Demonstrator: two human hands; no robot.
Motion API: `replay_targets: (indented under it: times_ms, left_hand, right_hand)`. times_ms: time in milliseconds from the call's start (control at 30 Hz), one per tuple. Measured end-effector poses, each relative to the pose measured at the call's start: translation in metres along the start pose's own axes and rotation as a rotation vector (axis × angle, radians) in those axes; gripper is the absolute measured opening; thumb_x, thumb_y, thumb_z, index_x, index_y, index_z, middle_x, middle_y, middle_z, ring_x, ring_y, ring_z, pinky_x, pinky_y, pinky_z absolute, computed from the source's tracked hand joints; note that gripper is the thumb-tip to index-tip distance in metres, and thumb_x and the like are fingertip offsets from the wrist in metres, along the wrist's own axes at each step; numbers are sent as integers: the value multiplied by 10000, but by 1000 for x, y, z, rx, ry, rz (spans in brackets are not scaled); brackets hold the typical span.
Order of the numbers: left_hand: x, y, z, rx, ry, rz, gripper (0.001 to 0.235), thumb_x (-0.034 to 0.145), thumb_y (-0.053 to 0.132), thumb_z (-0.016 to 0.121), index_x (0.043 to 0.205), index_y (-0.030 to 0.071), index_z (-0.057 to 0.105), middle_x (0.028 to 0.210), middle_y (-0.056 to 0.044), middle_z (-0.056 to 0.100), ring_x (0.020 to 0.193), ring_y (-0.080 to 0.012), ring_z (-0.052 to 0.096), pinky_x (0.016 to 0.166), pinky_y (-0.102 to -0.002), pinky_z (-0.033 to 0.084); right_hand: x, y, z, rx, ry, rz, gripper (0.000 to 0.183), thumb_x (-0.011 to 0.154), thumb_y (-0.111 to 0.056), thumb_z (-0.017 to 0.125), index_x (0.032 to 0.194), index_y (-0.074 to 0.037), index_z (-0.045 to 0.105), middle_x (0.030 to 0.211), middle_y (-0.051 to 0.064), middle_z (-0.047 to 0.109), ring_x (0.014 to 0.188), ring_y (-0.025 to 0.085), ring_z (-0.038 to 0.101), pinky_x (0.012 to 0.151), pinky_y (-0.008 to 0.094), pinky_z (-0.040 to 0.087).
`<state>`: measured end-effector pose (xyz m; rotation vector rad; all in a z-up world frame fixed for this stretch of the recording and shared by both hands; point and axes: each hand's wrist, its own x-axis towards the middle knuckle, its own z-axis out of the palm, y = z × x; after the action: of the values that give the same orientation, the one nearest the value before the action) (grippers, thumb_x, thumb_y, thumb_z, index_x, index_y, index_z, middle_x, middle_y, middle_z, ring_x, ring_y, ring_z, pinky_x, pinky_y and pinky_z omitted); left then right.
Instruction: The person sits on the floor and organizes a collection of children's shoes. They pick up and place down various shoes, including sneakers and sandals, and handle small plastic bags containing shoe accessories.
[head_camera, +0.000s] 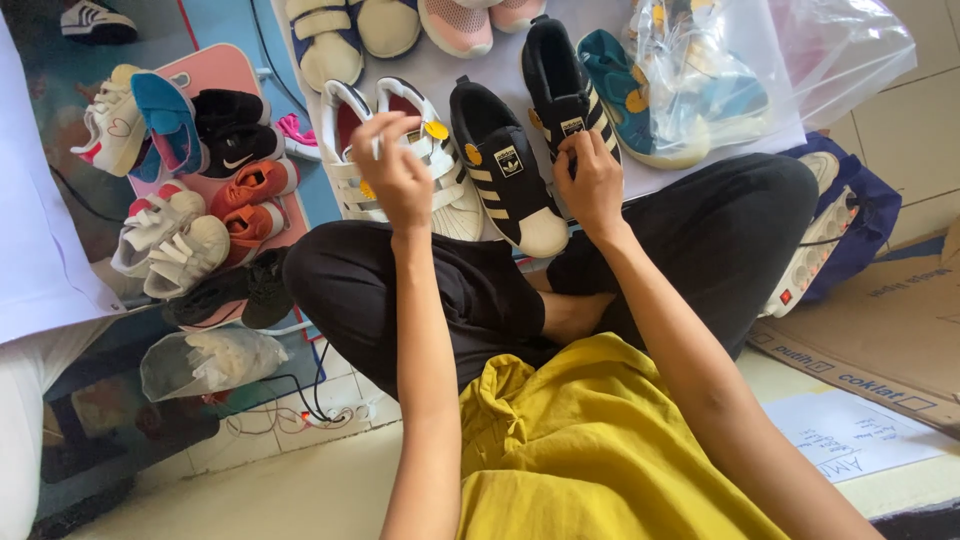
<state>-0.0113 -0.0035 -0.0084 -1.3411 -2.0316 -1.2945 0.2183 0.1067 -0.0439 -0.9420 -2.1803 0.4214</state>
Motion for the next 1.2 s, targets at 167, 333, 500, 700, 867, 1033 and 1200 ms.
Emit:
replay_targets:
  times_ms: [167,333,500,700,867,1033,1200]
  left_hand:
    - [-9,-17,-11,173,331,-308,369,858,22,530,1110,259,657,1163,64,606,1163,-190,553,1113,-460,304]
    - [-19,-29,8,211,348,-673,286,993,222,586,1275,268,570,1390,31,556,1316,-229,506,1193,-636,81]
    - [-20,-22,18,379,89,-651,834,829,680,749,1456,233,427,1555,-136,353,1405,-400,411,1143,-767,134]
    - [-21,-19,19,491,77,-537,982,628,585,902,1416,199,461,1538,-136,354,1313,-411,466,1106,-699,255]
    - [-29,-33,28,492,123,-482,921,608,562,909,1363,219,509,1510,-97,387,1309,-376,455,1105,-602,290]
    - [-28,-31,24,476,137,-443,861,638,571,870,1338,210,523,1480,-92,419,1294,-381,466,1083,-603,308]
    - [-29,-32,25,502,167,-382,809,662,628,817,1298,202,554,1435,-83,463,1262,-367,487,1043,-574,342]
  right_hand:
    - [1,-2,-2,3,0,-10,106,906,-79,643,974,-138,587,816,39,537,725,308,651,624,385,541]
    - [3,2,0,3,19,-22,116,896,-74,660,959,-147,595,798,34,542,718,280,631,651,373,532]
    - [4,10,4,102,-5,2,163,883,-246,782,918,-166,644,775,1,621,747,231,635,708,378,504]
    - [-1,8,-5,54,-256,64,526,855,-573,743,1111,-140,587,950,70,652,919,303,651,831,453,456]
    - [-7,-11,-3,-223,-317,-42,598,758,-615,758,1063,-136,571,1016,94,572,949,344,621,857,475,451]
    - [-18,-12,13,-312,-199,-107,476,779,-531,784,868,-134,536,1035,59,442,976,324,544,920,450,387]
    - [-19,-4,16,-300,-201,-106,373,850,-439,762,836,-114,581,996,50,464,973,299,546,904,417,356]
